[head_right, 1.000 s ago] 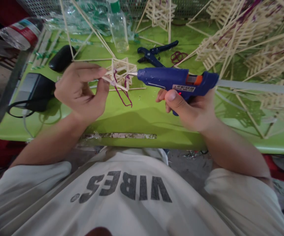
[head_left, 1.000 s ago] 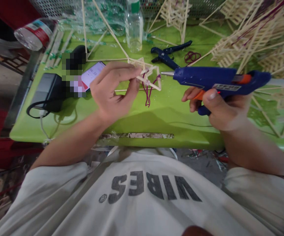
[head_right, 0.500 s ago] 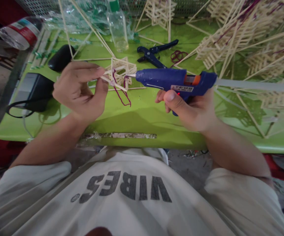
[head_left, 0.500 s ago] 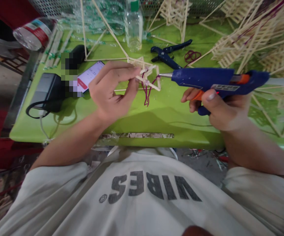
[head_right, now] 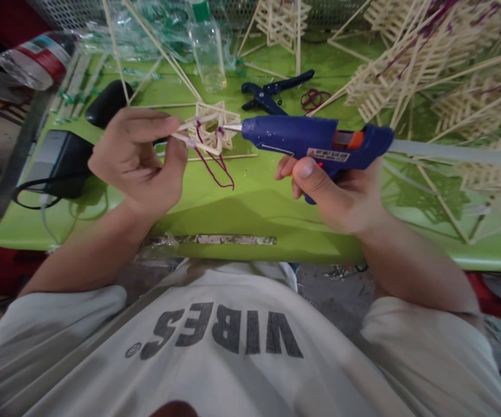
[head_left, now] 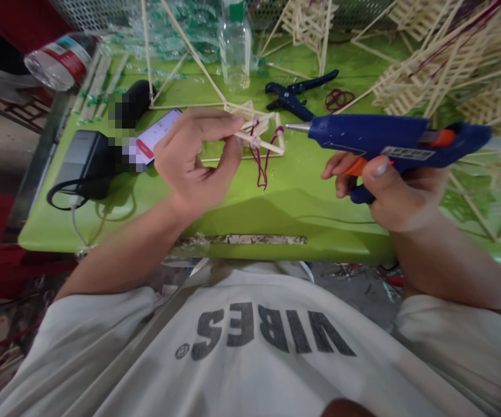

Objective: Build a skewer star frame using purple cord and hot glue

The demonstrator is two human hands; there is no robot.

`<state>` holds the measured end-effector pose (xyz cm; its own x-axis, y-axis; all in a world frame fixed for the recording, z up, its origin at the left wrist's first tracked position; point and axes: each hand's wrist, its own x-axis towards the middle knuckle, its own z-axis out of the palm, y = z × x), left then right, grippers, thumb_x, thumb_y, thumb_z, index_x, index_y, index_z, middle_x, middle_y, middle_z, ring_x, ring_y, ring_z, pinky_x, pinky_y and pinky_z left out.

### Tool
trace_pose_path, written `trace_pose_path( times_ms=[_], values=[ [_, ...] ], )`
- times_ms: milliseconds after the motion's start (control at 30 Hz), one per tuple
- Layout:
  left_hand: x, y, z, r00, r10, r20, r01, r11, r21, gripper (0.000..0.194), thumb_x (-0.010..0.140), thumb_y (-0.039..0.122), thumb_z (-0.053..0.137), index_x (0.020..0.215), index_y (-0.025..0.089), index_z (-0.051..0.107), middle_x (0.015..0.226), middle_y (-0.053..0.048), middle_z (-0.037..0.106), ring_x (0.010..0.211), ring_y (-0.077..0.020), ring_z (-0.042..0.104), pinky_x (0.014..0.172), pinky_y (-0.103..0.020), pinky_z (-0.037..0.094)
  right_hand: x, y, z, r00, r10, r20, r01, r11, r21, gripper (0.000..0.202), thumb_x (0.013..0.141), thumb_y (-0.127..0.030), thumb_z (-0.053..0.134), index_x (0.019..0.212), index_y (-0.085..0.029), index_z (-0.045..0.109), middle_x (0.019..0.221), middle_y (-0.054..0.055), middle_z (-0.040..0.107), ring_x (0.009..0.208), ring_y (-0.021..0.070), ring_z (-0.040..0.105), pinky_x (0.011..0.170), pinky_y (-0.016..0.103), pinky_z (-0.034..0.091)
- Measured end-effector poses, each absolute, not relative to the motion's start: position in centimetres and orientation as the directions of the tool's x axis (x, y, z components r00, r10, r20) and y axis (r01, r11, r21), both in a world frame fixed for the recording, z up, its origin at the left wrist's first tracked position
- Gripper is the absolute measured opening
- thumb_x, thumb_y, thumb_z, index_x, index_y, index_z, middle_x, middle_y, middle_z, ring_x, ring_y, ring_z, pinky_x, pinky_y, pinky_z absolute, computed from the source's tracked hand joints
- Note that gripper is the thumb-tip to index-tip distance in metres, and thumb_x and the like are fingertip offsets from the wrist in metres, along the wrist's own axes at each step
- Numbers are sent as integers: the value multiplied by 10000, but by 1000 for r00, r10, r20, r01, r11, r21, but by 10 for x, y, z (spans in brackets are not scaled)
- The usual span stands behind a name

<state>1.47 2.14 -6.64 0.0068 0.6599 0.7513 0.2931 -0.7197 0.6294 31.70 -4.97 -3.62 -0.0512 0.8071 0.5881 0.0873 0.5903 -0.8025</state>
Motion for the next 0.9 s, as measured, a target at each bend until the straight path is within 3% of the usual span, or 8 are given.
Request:
trace_pose_path(
  times_ms=[100,167,233,400,533,900],
  values=[
    [22,14,-58,-52,633,772,196,-752,629,217,1020,495,883,1071,292,825,1062,-33,833,1074,-199,813,992,-354,690,314,-52,-36,-15,808,590,77,589,-805,301,950,-661,876,884,-368,855,781,-15,781,613,203,737,530,401,677],
    [28,14,-55,-99,646,757,66,-755,653,230,1012,502,897,1061,284,842,995,-22,832,905,-158,793,844,-308,669,313,-54,-35,-4,819,573,81,572,-817,273,942,-676,874,910,-405,860,823,-25,793,604,206,725,555,428,692],
    [32,17,-56,-76,745,663,-78,-667,741,247,967,491,946,1015,269,850,904,-1,804,773,-126,751,739,-281,635,313,-54,-35,-6,821,570,81,569,-818,249,944,-678,867,914,-431,860,837,-33,791,602,209,716,578,450,704],
    [34,26,-63,84,908,411,-310,-368,877,183,915,360,985,943,262,833,856,27,769,721,-122,763,711,-264,660,314,-53,-36,15,815,579,91,576,-813,281,957,-696,839,898,-424,873,807,0,763,648,232,727,551,446,667],
    [34,24,-61,111,944,312,-337,-260,905,207,867,348,993,912,243,821,872,14,798,684,-112,728,660,-247,647,313,-52,-36,42,804,593,66,590,-805,249,956,-676,855,910,-431,868,795,-8,749,624,217,704,555,424,649],
    [37,22,-59,84,938,337,-322,-295,900,286,826,402,1048,894,248,817,833,25,790,658,-115,731,653,-247,642,312,-51,-39,-7,821,571,83,569,-818,258,954,-676,835,911,-424,871,787,-8,745,537,203,610,643,491,685]
  ],
)
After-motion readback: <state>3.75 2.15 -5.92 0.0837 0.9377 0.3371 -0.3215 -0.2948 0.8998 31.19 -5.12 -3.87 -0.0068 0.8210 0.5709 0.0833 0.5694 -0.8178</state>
